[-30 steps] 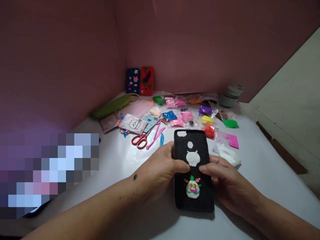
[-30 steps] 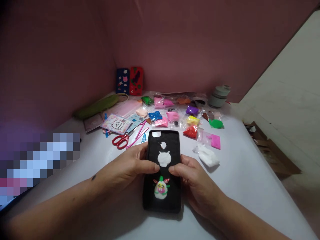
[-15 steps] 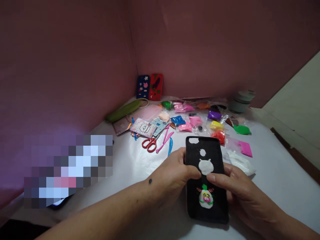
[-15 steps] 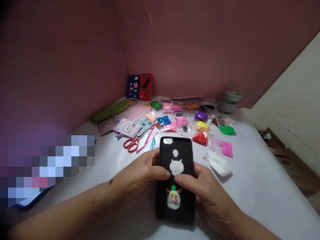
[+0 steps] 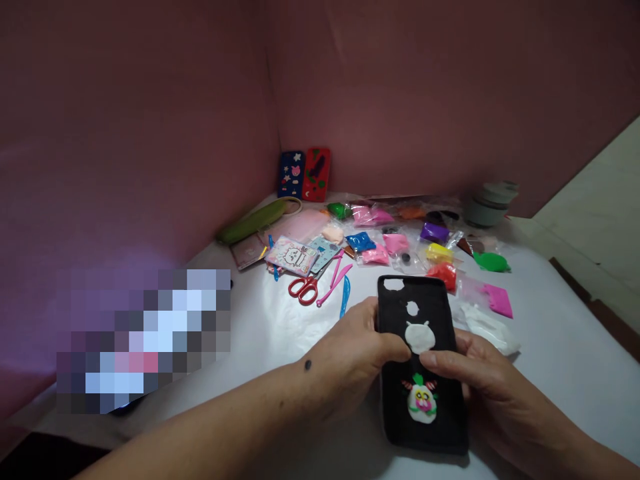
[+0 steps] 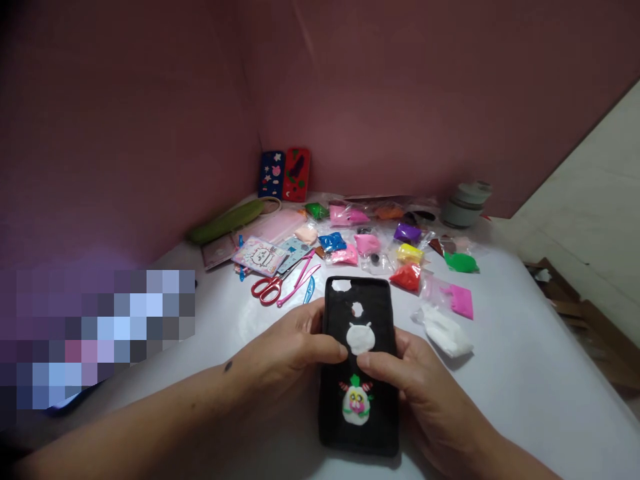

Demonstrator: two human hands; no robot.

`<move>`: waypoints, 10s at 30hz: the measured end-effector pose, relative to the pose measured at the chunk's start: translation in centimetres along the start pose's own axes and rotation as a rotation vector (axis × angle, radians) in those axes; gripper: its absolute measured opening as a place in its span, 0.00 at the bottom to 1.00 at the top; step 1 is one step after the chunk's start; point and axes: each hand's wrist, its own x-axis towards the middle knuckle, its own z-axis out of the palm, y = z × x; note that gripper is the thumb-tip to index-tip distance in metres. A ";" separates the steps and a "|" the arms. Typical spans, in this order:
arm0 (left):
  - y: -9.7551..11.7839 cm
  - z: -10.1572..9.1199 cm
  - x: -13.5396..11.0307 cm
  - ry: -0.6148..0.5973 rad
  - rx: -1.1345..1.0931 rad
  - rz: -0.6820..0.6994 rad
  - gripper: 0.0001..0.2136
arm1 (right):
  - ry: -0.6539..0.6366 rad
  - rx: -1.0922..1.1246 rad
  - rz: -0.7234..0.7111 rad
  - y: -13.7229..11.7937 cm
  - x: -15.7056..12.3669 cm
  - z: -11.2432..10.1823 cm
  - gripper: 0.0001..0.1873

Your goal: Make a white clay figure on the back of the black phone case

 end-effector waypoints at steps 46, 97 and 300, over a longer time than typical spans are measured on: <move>0.1 0.4 -0.1 0.023 0.105 -0.001 0.19 | 0.065 -0.076 -0.043 -0.4 -0.1 0.7 0.05; 0.0 0.5 -0.1 -0.053 -0.097 -0.036 0.20 | 0.150 0.085 -0.070 -1.0 0.0 0.8 0.09; 1.0 0.5 -0.2 0.131 0.288 0.072 0.25 | 0.055 -0.032 -0.104 -0.1 0.0 0.8 0.07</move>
